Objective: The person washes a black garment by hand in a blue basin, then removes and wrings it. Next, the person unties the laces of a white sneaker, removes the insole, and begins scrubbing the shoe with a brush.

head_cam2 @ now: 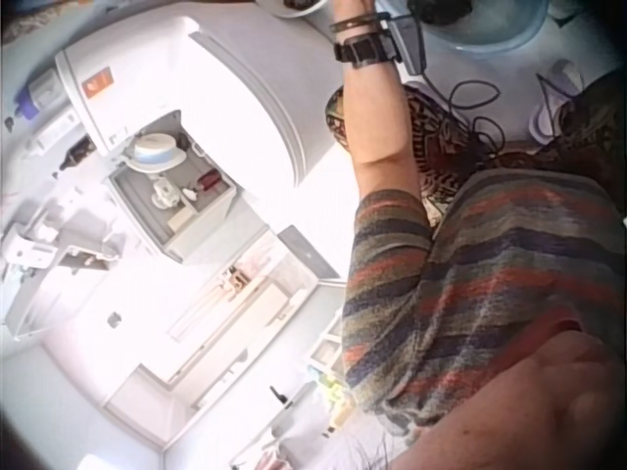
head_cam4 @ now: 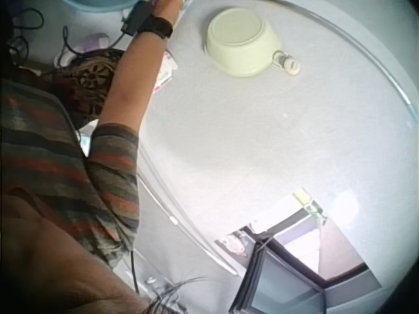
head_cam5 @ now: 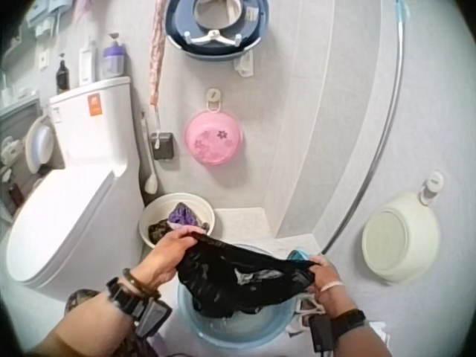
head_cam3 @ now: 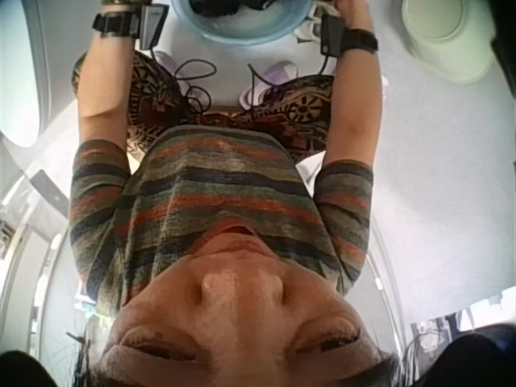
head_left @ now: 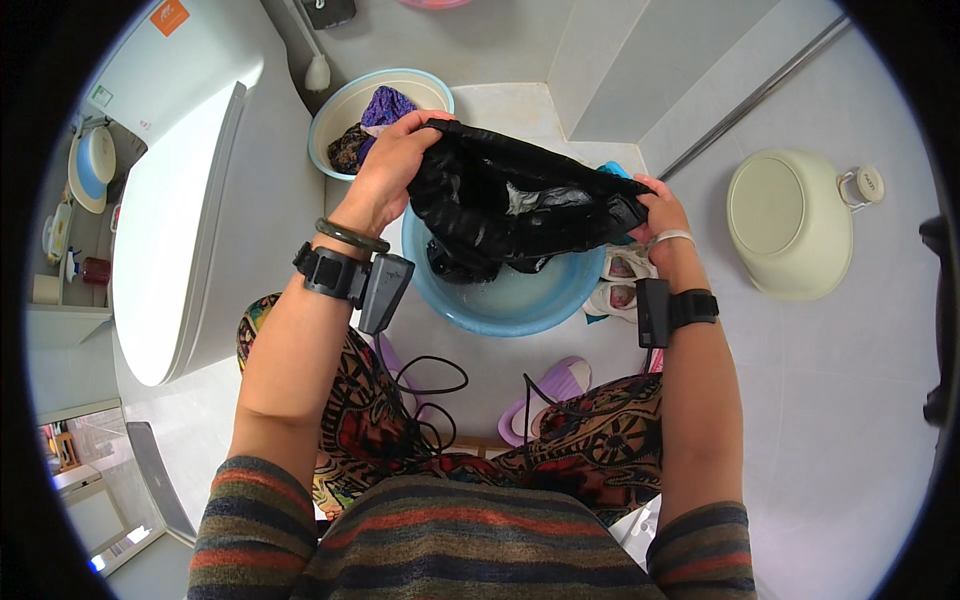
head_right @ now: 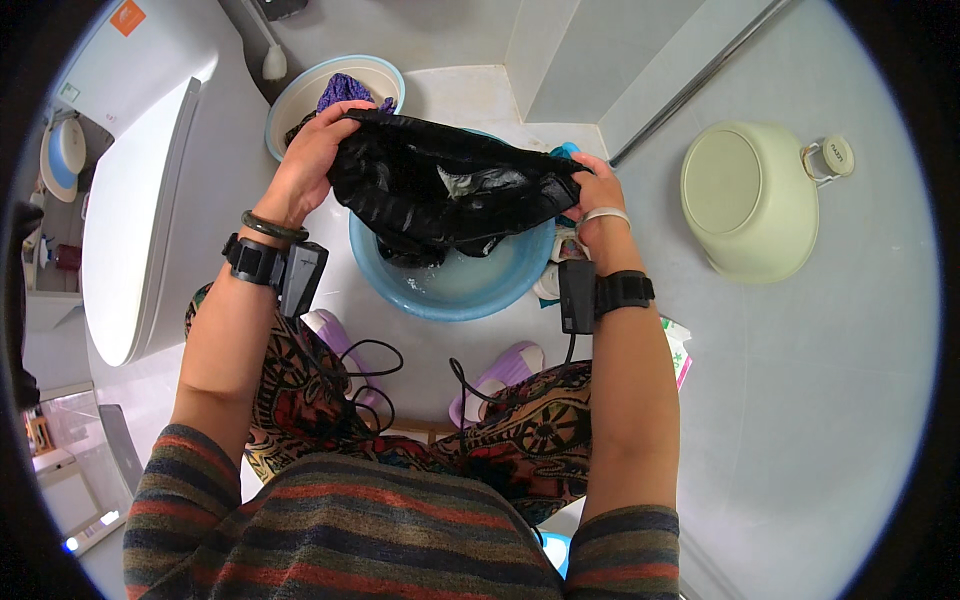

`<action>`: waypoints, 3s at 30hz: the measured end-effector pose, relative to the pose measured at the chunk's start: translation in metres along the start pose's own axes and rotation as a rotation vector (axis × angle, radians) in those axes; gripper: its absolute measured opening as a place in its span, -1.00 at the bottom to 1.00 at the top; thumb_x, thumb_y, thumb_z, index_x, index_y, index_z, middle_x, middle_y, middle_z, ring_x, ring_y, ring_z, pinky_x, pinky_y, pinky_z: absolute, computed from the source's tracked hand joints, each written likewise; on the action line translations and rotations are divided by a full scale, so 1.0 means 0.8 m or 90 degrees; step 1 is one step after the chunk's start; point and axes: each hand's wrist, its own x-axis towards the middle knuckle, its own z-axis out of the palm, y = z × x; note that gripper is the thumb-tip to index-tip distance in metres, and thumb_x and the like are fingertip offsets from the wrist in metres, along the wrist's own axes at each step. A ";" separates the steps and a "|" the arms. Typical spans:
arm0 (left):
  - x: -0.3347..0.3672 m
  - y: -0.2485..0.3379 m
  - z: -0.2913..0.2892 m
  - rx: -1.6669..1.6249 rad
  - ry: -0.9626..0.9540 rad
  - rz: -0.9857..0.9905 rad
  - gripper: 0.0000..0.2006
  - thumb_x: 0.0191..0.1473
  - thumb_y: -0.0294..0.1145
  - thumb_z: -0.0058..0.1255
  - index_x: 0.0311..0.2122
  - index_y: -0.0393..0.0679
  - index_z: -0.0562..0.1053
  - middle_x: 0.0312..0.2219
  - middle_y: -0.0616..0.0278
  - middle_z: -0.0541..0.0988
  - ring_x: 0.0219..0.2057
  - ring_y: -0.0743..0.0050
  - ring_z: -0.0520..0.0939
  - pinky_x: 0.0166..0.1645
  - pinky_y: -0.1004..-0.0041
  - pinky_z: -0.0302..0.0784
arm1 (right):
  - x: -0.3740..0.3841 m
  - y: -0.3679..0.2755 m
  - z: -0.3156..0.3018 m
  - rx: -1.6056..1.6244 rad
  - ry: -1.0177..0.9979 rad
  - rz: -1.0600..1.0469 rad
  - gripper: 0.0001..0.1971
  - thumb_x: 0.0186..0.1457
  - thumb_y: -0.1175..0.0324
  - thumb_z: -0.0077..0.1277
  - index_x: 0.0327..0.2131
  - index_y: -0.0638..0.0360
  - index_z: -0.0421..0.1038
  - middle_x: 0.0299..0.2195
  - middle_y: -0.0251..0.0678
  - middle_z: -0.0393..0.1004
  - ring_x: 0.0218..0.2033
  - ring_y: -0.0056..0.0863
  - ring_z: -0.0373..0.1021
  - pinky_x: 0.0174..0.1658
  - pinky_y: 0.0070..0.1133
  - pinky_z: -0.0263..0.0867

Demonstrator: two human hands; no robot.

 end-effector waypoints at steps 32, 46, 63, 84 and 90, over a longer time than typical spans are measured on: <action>-0.012 -0.064 -0.050 0.675 -0.186 0.208 -0.44 -0.18 -0.70 0.08 0.01 0.03 0.46 -0.29 0.26 0.50 -0.28 0.33 0.57 -0.15 0.35 0.50 | -0.018 0.018 0.038 -0.704 0.093 -0.500 -0.73 -0.15 0.45 0.08 -0.27 0.01 0.53 -0.42 -0.11 0.54 -0.37 -0.07 0.46 -0.26 -0.31 0.40; 0.019 -0.158 -0.040 0.071 0.094 -0.207 -0.74 0.23 -0.34 -0.29 0.02 0.02 0.21 -0.22 0.26 0.44 -0.34 0.32 0.52 -0.23 0.22 0.58 | -0.084 -0.053 0.079 -0.351 0.013 -0.359 -0.80 -0.03 0.33 0.11 -0.36 0.25 0.47 -0.55 -0.32 0.52 -0.52 -0.60 0.44 -0.43 -0.64 0.31; 0.006 -0.120 -0.044 -0.066 0.038 -0.130 -0.72 0.18 -0.43 -0.16 0.00 -0.01 0.28 -0.16 0.31 0.44 -0.12 0.40 0.46 0.00 0.27 0.39 | -0.035 -0.001 0.025 -0.061 -0.173 -0.050 -0.66 0.02 0.58 -0.05 -0.08 0.14 0.29 -0.30 -0.29 0.46 -0.32 -0.44 0.43 -0.23 -0.50 0.38; -0.018 0.076 -0.060 0.149 0.002 0.080 -0.69 0.08 -0.65 -0.38 -0.13 -0.30 0.42 -0.20 0.11 0.49 -0.24 0.28 0.56 -0.11 0.38 0.61 | -0.101 -0.146 -0.004 -0.071 -0.113 -0.182 -0.73 0.04 0.69 -0.26 -0.18 0.43 0.37 -0.26 0.03 0.43 -0.32 -0.07 0.52 -0.27 -0.40 0.56; -0.037 0.268 -0.023 0.046 -0.102 0.328 -0.71 0.11 -0.60 -0.27 -0.06 -0.29 0.37 -0.17 0.09 0.45 -0.14 0.21 0.51 -0.06 0.32 0.58 | -0.181 -0.322 0.013 -0.011 -0.163 -0.431 -0.72 0.05 0.68 -0.23 -0.13 0.52 0.32 -0.13 0.06 0.37 -0.13 -0.02 0.44 0.00 -0.39 0.46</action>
